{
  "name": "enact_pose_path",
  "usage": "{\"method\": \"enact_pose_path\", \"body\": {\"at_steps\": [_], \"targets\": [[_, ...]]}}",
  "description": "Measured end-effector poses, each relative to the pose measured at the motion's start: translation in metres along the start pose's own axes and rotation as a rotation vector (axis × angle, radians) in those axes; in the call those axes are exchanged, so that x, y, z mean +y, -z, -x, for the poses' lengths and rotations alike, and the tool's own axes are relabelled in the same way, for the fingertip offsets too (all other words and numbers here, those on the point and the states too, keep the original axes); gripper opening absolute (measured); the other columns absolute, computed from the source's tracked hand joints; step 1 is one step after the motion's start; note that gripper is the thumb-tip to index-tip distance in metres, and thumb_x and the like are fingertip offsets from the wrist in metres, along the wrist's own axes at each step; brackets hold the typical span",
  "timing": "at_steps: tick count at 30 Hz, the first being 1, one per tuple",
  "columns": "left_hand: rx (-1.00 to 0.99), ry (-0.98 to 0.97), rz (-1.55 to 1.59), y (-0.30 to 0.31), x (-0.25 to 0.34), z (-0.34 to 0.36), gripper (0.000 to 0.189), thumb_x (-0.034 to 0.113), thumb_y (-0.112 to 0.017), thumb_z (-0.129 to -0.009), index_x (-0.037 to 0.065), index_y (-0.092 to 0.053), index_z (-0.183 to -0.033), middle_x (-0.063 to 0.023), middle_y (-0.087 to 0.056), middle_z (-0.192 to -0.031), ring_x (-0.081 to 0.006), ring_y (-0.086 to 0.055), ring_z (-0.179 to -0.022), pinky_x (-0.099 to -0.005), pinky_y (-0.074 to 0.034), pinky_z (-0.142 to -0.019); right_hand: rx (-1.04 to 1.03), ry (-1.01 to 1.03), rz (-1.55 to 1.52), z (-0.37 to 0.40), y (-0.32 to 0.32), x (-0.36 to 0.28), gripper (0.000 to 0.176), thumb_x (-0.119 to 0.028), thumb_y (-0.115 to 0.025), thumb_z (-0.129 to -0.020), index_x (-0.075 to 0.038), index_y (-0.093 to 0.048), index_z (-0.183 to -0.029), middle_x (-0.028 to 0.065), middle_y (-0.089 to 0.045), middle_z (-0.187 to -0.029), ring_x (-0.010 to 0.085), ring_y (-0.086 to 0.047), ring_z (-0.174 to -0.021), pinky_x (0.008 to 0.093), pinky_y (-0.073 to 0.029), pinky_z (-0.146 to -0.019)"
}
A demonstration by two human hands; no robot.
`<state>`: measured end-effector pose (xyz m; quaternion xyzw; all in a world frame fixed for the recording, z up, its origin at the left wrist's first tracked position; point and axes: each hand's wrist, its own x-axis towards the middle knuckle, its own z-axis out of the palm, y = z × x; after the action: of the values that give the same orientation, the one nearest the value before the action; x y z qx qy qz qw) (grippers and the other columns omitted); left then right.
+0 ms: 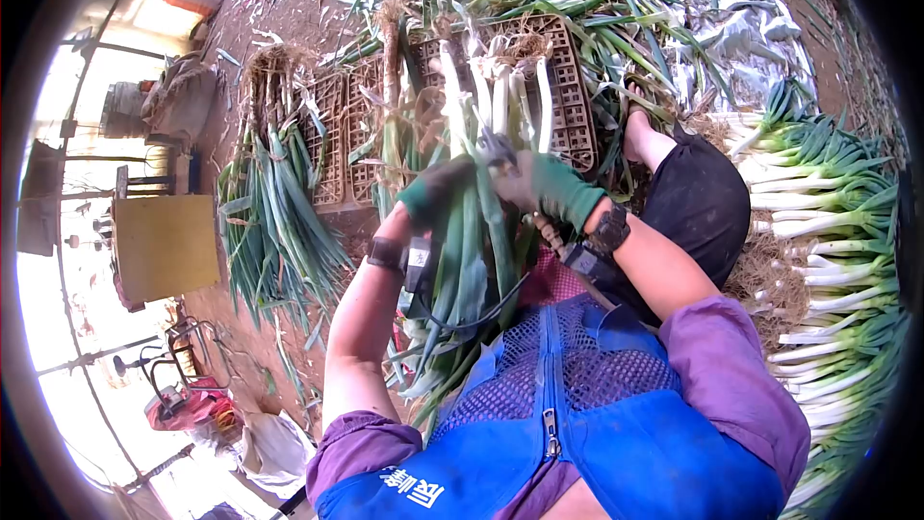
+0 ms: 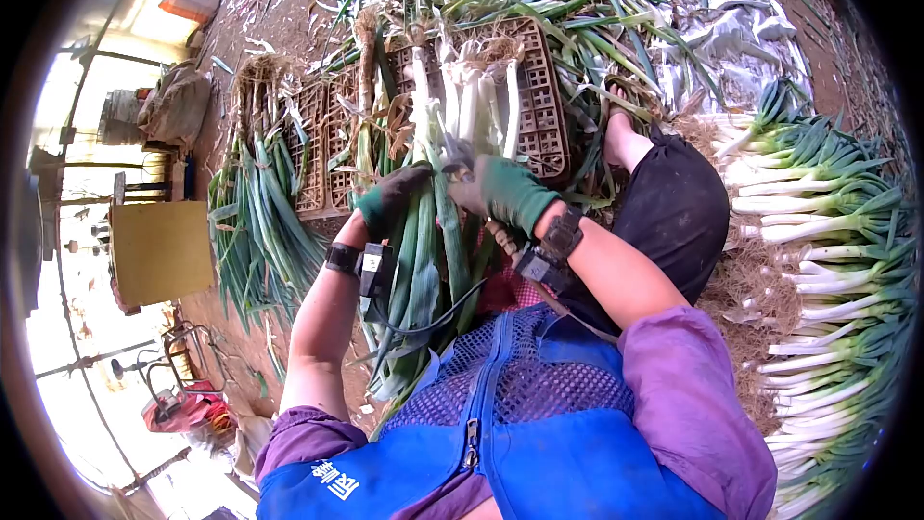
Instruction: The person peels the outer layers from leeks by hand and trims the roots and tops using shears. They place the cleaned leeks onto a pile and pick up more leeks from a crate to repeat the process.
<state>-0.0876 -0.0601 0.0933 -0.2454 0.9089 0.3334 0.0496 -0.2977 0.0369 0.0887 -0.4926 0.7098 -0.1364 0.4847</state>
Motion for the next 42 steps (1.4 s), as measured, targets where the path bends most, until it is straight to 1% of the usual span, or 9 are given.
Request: {"method": "enact_pose_path", "body": {"at_steps": [4, 7, 8, 11, 30, 34, 35, 37, 42], "targets": [[0.2, -0.151, 0.116, -0.023, -0.018, 0.004, 0.029, -0.001, -0.061, -0.086, 0.006, -0.061, -0.114, -0.0106, -0.064, -0.101, -0.0283, -0.063, -0.096, -0.0339, -0.052, -0.082, -0.087, 0.109, -0.088, -0.006, 0.011, -0.01, 0.054, -0.045, -0.058, -0.081, -0.001, -0.069, -0.109, 0.0244, -0.07, -0.088, 0.0335, -0.071, -0.087, 0.0396, -0.054, -0.084], [0.069, 0.514, 0.895, -0.026, -0.014, -0.002, 0.025, 0.011, -0.062, -0.091, 0.008, -0.061, -0.116, -0.0109, -0.063, -0.103, -0.022, -0.063, -0.095, -0.0319, -0.052, -0.081, -0.024, 0.135, -0.014, -0.007, 0.006, -0.01, 0.05, -0.043, -0.055, -0.084, -0.001, -0.069, -0.107, 0.0247, -0.07, -0.086, 0.0354, -0.071, -0.084, 0.0411, -0.054, -0.082], [0.123, 0.12, 0.474, -0.029, -0.019, 0.004, 0.027, 0.026, -0.062, -0.094, 0.007, -0.063, -0.113, -0.0104, -0.063, -0.103, -0.0169, -0.063, -0.093, -0.0287, -0.052, -0.079, 0.018, 0.098, -0.029, -0.015, 0.003, -0.007, 0.048, -0.042, -0.054, -0.085, 0.0, -0.069, -0.104, 0.0274, -0.069, -0.092, 0.0378, -0.07, -0.087, 0.0415, -0.054, -0.084], [0.097, 0.62, 1.121, -0.026, -0.005, -0.006, 0.03, 0.015, -0.061, -0.097, 0.0, -0.061, -0.122, -0.0057, -0.068, -0.103, -0.013, -0.064, -0.094, -0.0261, -0.051, -0.084, -0.045, 0.001, 0.034, -0.006, 0.007, -0.011, 0.048, -0.041, -0.053, -0.087, 0.002, -0.069, -0.103, 0.03, -0.068, -0.097, 0.0399, -0.068, -0.092, 0.0419, -0.053, -0.087], [0.161, 0.622, 0.921, -0.021, 0.016, 0.002, 0.034, 0.023, -0.064, -0.096, -0.002, -0.064, -0.119, -0.0066, -0.069, -0.106, -0.0124, -0.063, -0.095, -0.0266, -0.05, -0.085, -0.128, 0.04, 0.051, -0.057, 0.027, -0.021, 0.051, -0.036, -0.053, -0.087, 0.003, -0.065, -0.119, 0.0262, -0.069, -0.106, 0.0297, -0.071, -0.091, 0.0356, -0.056, -0.08], [0.169, 0.347, 1.09, 0.009, 0.012, 0.011, 0.039, 0.032, -0.052, -0.102, 0.0, -0.061, -0.124, -0.011, -0.069, -0.11, -0.0161, -0.066, -0.097, -0.0289, -0.052, -0.089, -0.165, 0.124, -0.159, -0.033, 0.01, -0.009, 0.055, -0.048, -0.055, -0.088, 0.004, -0.07, -0.098, 0.0187, -0.07, -0.084, 0.0262, -0.067, -0.067, 0.0345, -0.053, -0.065], [0.122, 0.457, 1.625, 0.005, 0.002, 0.011, 0.041, 0.034, -0.051, -0.102, 0.003, -0.06, -0.126, -0.0124, -0.069, -0.112, -0.02, -0.068, -0.097, -0.0336, -0.055, -0.089, -0.15, 0.171, -0.058, -0.035, 0.002, -0.004, 0.052, -0.047, -0.055, -0.089, 0.003, -0.069, -0.094, 0.0163, -0.069, -0.08, 0.023, -0.066, -0.065, 0.0327, -0.052, -0.063], [0.045, 0.389, 1.862, 0.007, -0.013, 0.014, 0.041, 0.036, -0.051, -0.101, 0.005, -0.06, -0.127, -0.0124, -0.069, -0.112, -0.0223, -0.069, -0.095, -0.0361, -0.057, -0.085, -0.221, 0.375, -0.042, -0.023, 0.005, 0.005, 0.052, -0.047, -0.055, -0.087, 0.003, -0.07, -0.095, 0.0165, -0.07, -0.081, 0.0234, -0.066, -0.068, 0.0321, -0.052, -0.064], [0.187, 0.392, 1.581, -0.01, 0.005, 0.015, 0.034, 0.031, -0.051, -0.102, 0.006, -0.062, -0.122, -0.0073, -0.068, -0.106, -0.0185, -0.066, -0.094, -0.0314, -0.053, -0.089, -0.143, 0.009, -0.179, -0.034, 0.031, -0.011, 0.056, -0.045, -0.052, -0.086, -0.001, -0.068, -0.117, 0.0224, -0.068, -0.082, 0.0225, -0.068, -0.07, 0.0347, -0.055, -0.068]]}}
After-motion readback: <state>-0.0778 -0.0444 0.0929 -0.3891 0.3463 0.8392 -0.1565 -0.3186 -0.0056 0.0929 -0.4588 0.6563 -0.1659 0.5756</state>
